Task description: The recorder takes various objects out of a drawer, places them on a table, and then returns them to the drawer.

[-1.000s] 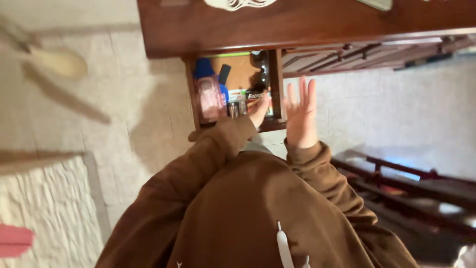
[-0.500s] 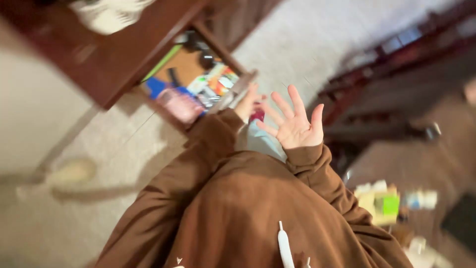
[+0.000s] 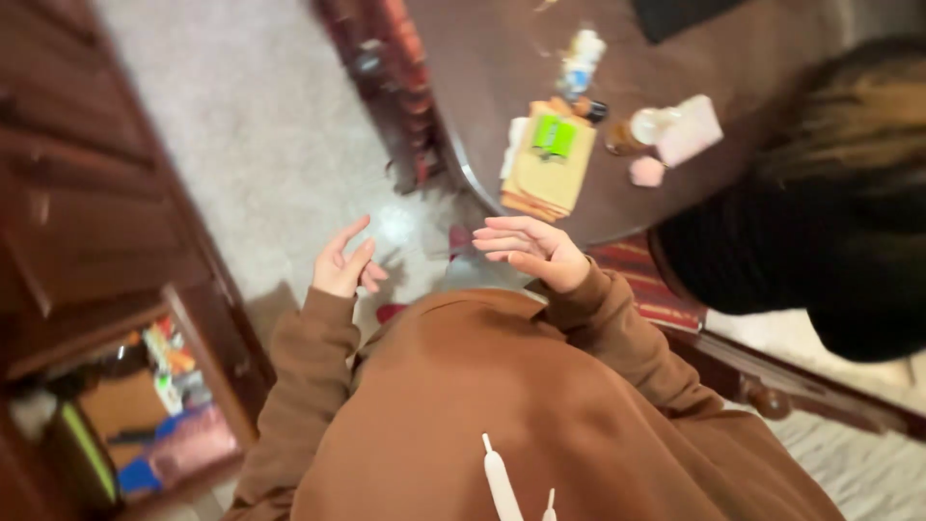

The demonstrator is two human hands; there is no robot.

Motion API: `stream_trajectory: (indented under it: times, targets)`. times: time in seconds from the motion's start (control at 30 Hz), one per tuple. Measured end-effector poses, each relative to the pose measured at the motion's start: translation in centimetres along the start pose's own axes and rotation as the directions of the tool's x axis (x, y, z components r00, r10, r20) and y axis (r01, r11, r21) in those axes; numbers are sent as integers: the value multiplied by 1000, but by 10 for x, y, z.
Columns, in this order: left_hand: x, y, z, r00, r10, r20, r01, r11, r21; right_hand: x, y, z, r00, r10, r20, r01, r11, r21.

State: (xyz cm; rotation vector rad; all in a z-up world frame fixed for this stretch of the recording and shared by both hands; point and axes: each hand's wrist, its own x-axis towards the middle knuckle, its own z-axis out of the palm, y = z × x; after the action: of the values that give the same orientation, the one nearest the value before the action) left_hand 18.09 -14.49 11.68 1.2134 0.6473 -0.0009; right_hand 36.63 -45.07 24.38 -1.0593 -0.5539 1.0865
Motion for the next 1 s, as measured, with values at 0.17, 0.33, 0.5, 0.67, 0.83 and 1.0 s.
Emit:
stream_trajectory:
  times: [0.17, 0.33, 0.5, 0.67, 0.83, 1.0]
  targets:
    - [51, -1, 62, 992, -41, 116, 54, 993, -106, -37, 23, -100, 946, -30, -324, -32, 982, -185]
    - [113, -14, 133, 968, 29, 250, -24, 999, -25, -19, 35, -186, 847, -153, -510, -62, 923, -381]
    - [165, 11, 216, 922, 102, 373, -164, 977, 139, 38, 29, -236, 899, -366, -242, -42, 477, -878]
    - [212, -3, 262, 983, 34, 182, -113, 891, 440, 63, 47, -251, 923, -341, -178, -47, 358, -933]
    - [220, -36, 272, 981, 186, 50, -177, 768, 616, 78, 52, -255, 947, -233, -223, -98, 451, -887]
    - [200, -18, 279, 984, 161, 78, -173, 968, 184, 70, 44, -247, 928, -345, -143, 15, 417, -909]
